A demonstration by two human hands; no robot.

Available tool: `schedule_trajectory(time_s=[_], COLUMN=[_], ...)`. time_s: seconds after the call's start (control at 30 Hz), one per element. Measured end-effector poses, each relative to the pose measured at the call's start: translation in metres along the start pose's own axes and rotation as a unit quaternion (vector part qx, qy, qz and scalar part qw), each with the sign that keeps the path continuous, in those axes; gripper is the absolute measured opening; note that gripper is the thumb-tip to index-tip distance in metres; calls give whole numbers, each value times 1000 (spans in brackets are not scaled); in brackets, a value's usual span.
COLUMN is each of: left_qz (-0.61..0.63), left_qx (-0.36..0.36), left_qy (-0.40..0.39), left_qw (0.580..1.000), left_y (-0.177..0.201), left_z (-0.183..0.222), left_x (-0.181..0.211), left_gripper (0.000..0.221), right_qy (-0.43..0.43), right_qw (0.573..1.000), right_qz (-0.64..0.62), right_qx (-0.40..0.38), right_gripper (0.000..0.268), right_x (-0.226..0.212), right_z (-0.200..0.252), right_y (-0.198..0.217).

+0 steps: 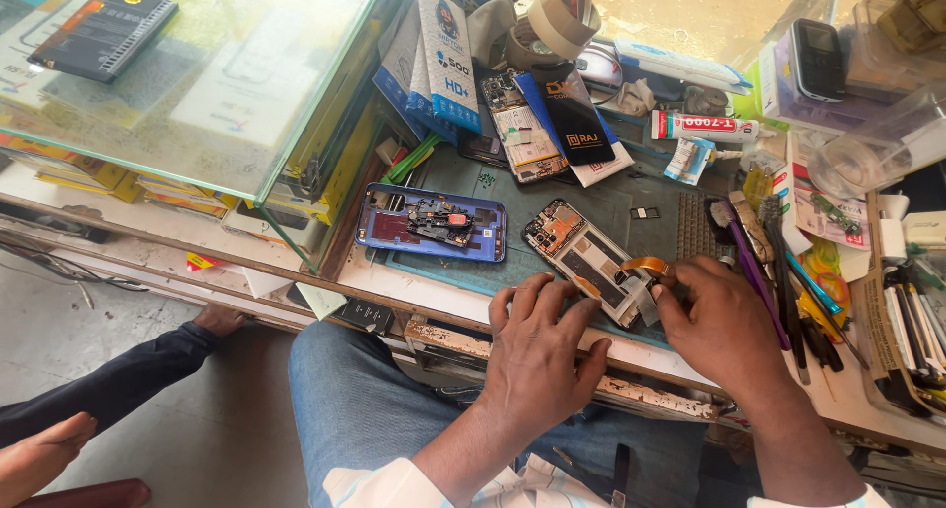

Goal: The person disassembles a smartphone, removes the screen assembly, and uses a metal tool to pry and separate the display from the frame. They then apply liquid from a spray bottle to the screen and wipe it with a cloth.

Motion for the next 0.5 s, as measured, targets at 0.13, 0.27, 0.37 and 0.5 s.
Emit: schedule_trajectory(time_s=[0.13,0.27,0.37,0.5], left_qz=[-10,-2,11,10], left_qx=[-6,-14,-20,-20], left_qy=[5,12,20,4], left_qw=[1000,1000,1000,1000], left_y=[-2,-3,1,4], left_z=[3,8,8,6], left_x=[3,4,4,3], left_gripper=[44,45,45,47], right_qy=[-64,-95,-141,-163], right_qw=[994,957,930,893], right_qz=[-80,-271,-338,-417], right_qx=[-49,-43,-38,-54], right_gripper=[35,26,20,20], right_x=[13,24,26,24], right_z=[-4,-6,-5,-5], right_y=[-1,-7,-10,-12])
Point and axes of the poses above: each hand's wrist, its own z-axis away from the middle knuckle, its own y-axis out of the back of the hand, x = y × z, the point moved 2 cm from there along -z, towards the middle knuckle, and after that the axes turned 10 degrees about -z, right-handed, at the moved point
